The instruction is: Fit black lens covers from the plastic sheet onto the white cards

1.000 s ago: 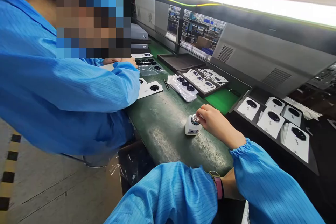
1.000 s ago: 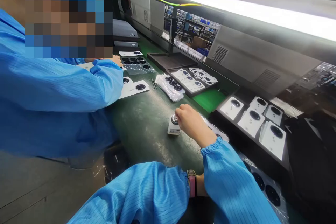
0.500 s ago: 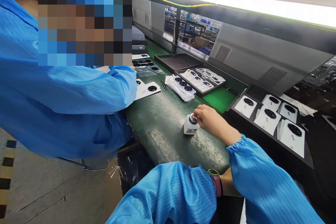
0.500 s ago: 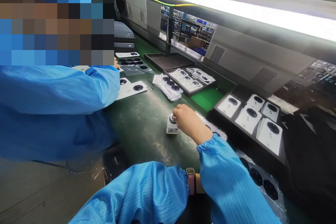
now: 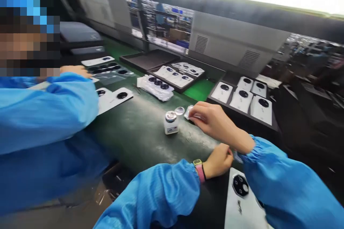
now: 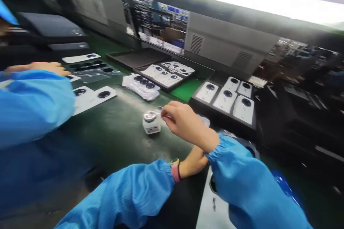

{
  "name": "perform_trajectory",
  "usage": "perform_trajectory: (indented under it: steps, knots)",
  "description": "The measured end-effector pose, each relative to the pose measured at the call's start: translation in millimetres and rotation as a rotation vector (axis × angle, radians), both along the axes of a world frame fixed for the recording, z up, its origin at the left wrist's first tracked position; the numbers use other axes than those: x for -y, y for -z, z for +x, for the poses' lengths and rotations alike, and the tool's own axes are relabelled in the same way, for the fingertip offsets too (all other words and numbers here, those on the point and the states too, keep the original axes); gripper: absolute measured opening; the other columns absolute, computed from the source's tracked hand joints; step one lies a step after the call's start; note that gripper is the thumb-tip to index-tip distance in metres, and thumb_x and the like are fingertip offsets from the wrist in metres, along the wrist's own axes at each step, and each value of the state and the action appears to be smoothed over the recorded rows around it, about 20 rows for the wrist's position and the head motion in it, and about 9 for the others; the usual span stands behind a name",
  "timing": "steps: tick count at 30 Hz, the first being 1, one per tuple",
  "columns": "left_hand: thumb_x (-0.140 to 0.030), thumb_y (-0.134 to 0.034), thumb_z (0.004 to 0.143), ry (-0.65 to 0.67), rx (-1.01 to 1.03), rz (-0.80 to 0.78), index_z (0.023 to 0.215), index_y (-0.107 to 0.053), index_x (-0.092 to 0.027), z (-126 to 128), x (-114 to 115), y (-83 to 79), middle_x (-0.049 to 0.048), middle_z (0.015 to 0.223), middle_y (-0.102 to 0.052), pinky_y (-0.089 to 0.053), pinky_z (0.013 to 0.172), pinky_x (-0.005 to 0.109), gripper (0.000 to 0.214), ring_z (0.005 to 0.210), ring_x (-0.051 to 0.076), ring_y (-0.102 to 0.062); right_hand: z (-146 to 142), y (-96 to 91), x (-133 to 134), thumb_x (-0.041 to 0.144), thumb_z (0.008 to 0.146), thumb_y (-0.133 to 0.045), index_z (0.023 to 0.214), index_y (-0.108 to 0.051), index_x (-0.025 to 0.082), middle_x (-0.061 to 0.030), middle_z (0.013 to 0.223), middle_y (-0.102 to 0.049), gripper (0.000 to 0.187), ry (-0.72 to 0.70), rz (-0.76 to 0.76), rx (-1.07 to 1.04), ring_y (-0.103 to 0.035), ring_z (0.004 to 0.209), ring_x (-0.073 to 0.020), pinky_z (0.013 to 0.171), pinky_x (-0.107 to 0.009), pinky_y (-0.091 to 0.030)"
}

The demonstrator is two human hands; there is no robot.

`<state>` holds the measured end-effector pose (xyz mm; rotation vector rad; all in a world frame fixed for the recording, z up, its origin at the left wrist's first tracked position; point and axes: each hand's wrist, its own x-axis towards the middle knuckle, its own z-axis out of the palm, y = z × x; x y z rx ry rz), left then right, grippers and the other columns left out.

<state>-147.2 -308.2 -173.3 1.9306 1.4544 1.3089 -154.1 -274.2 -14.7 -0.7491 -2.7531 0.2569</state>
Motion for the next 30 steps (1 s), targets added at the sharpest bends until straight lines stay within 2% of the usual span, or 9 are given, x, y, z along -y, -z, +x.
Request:
perform_trajectory:
  steps: [3, 5, 9, 11, 15, 17, 20, 26, 30]
  knots:
    - [-0.024, -0.054, 0.094, 0.215, 0.062, 0.020, 0.100, -0.058, -0.013, -3.1, 1.8, -2.6, 0.0026, 0.086, -0.064, -0.052, 0.059, 0.024, 0.013, 0.066, 0.012, -0.061, 88.9, -10.9, 26.5, 0.013, 0.086, -0.055, 0.082, -0.062, 0.018, -0.0022, 0.082, -0.066, 0.010, 0.087, -0.036, -0.213, -0.062, 0.073, -0.0115, 0.065, -0.021, -0.049]
    - [-0.018, -0.047, 0.093, 0.291, 0.090, 0.038, 0.098, -0.056, -0.015, -6.0, 3.1, -6.5, 0.0022, 0.082, -0.064, -0.050, 0.058, 0.021, 0.011, 0.065, 0.011, -0.060, 154.3, -8.5, 51.5, 0.021, 0.088, -0.053, 0.080, -0.062, 0.021, -0.0018, 0.077, -0.067, 0.013, 0.287, -0.045, -0.324, -0.063, 0.069, -0.0128, 0.060, -0.022, -0.049]
    - [-0.017, -0.038, 0.092, 0.456, 0.055, 0.098, 0.065, -0.052, -0.019, 2.9, 15.9, -16.8, -0.0052, 0.050, -0.050, -0.042, 0.046, 0.019, 0.030, 0.044, 0.010, -0.048, 262.3, 23.3, 104.3, 0.051, 0.084, -0.056, 0.070, -0.065, 0.025, -0.0017, 0.066, -0.068, 0.031, 0.816, 0.005, -0.376, -0.064, 0.055, -0.0159, 0.045, -0.023, -0.049]
    - [-0.012, -0.035, 0.090, 0.534, 0.017, 0.145, 0.081, -0.059, -0.017, 21.3, 31.4, -21.3, -0.0006, 0.063, -0.062, -0.046, 0.051, 0.021, 0.026, 0.052, 0.012, -0.055, 293.3, 47.4, 125.2, 0.056, 0.084, -0.053, 0.068, -0.065, 0.025, -0.0016, 0.062, -0.069, 0.037, 0.917, 0.028, -0.344, -0.063, 0.049, -0.0159, 0.039, -0.022, -0.048]
    - [-0.014, -0.037, 0.091, 0.806, -0.201, 0.417, 0.107, -0.061, -0.009, 79.5, 72.8, -20.7, 0.0094, 0.092, -0.071, -0.053, 0.075, 0.029, 0.029, 0.082, 0.020, -0.064, 308.7, 88.7, 148.3, 0.040, 0.093, -0.044, 0.071, -0.062, 0.024, -0.0025, 0.065, -0.070, 0.033, 0.873, 0.136, -0.250, -0.068, 0.055, -0.0166, 0.048, -0.023, -0.054]
    - [-0.019, -0.040, 0.095, 0.793, -0.379, 0.612, 0.104, -0.063, -0.009, 108.3, 89.8, -13.8, 0.0076, 0.097, -0.071, -0.050, 0.087, 0.031, 0.027, 0.096, 0.021, -0.063, 304.5, 101.4, 150.5, 0.032, 0.094, -0.041, 0.074, -0.062, 0.024, -0.0027, 0.069, -0.070, 0.031, 0.831, 0.147, -0.239, -0.068, 0.060, -0.0160, 0.053, -0.024, -0.056]
    - [-0.024, -0.037, 0.097, 0.739, -0.469, 0.717, 0.105, -0.067, -0.012, 138.3, 102.5, 1.4, 0.0056, 0.097, -0.073, -0.047, 0.094, 0.031, 0.033, 0.102, 0.020, -0.062, 299.1, 112.6, 147.3, 0.022, 0.095, -0.037, 0.078, -0.061, 0.023, -0.0029, 0.071, -0.069, 0.030, 0.771, 0.162, -0.226, -0.068, 0.064, -0.0150, 0.059, -0.024, -0.057]
    - [-0.018, -0.038, 0.095, 0.672, -0.416, 0.756, 0.099, -0.070, -0.015, 150.7, 103.9, 25.1, 0.0025, 0.092, -0.075, -0.048, 0.093, 0.031, 0.033, 0.095, 0.019, -0.065, 302.7, 124.2, 141.7, 0.015, 0.095, -0.036, 0.084, -0.061, 0.019, -0.0034, 0.075, -0.068, 0.028, 0.689, 0.204, -0.167, -0.067, 0.070, -0.0148, 0.068, -0.025, -0.059]
    - [-0.026, -0.040, 0.097, 0.699, -0.443, 0.742, 0.099, -0.071, -0.019, 149.4, 103.6, 31.2, 0.0016, 0.096, -0.074, -0.050, 0.090, 0.031, 0.032, 0.096, 0.019, -0.065, 303.0, 127.9, 141.6, 0.011, 0.094, -0.036, 0.087, -0.063, 0.019, -0.0038, 0.077, -0.069, 0.030, 0.670, 0.217, -0.101, -0.068, 0.072, -0.0162, 0.074, -0.028, -0.059]
